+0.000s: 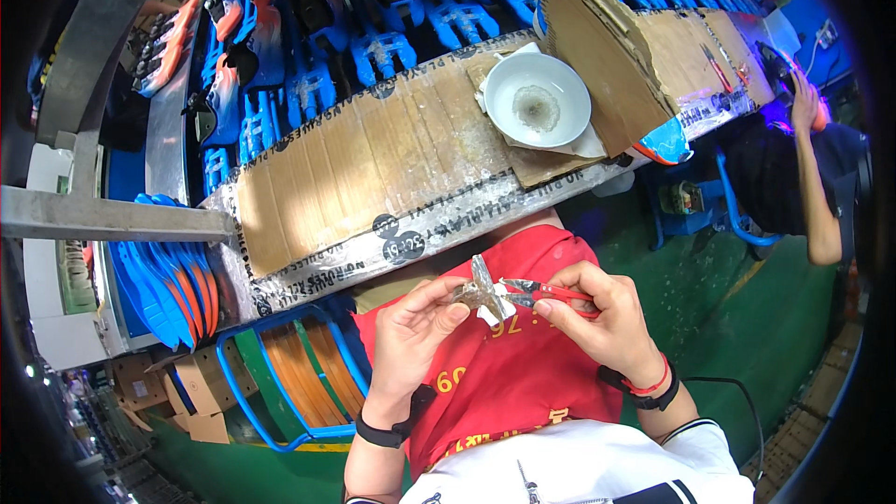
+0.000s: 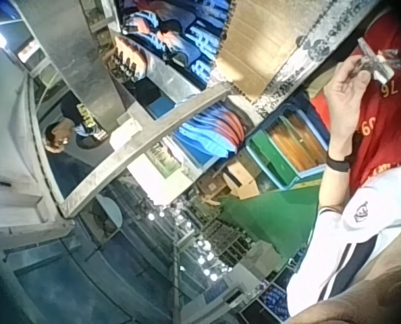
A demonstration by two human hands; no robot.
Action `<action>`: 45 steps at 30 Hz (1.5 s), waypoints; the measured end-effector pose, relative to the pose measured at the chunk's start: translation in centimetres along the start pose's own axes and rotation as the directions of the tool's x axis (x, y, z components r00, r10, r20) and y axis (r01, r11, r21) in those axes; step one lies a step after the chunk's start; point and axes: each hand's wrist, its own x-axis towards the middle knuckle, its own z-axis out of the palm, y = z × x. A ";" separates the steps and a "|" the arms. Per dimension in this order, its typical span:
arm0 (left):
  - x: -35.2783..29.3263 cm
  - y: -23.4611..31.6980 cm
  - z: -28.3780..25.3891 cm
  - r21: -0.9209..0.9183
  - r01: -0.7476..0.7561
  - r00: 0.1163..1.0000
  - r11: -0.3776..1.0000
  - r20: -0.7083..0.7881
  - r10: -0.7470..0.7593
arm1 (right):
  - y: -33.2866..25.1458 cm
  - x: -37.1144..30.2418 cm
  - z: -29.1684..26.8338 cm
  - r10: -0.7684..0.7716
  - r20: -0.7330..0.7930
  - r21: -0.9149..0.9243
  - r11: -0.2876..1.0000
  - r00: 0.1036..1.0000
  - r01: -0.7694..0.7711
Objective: Applying adhesive and cleaning shoe components on a factory assembly line.
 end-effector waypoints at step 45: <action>-1.5 1.6 -0.4 0.717 -0.676 0.486 -0.168 0.606 0.630 | -1.2 -0.8 -1.1 0.136 0.153 0.346 0.920 0.979 -0.182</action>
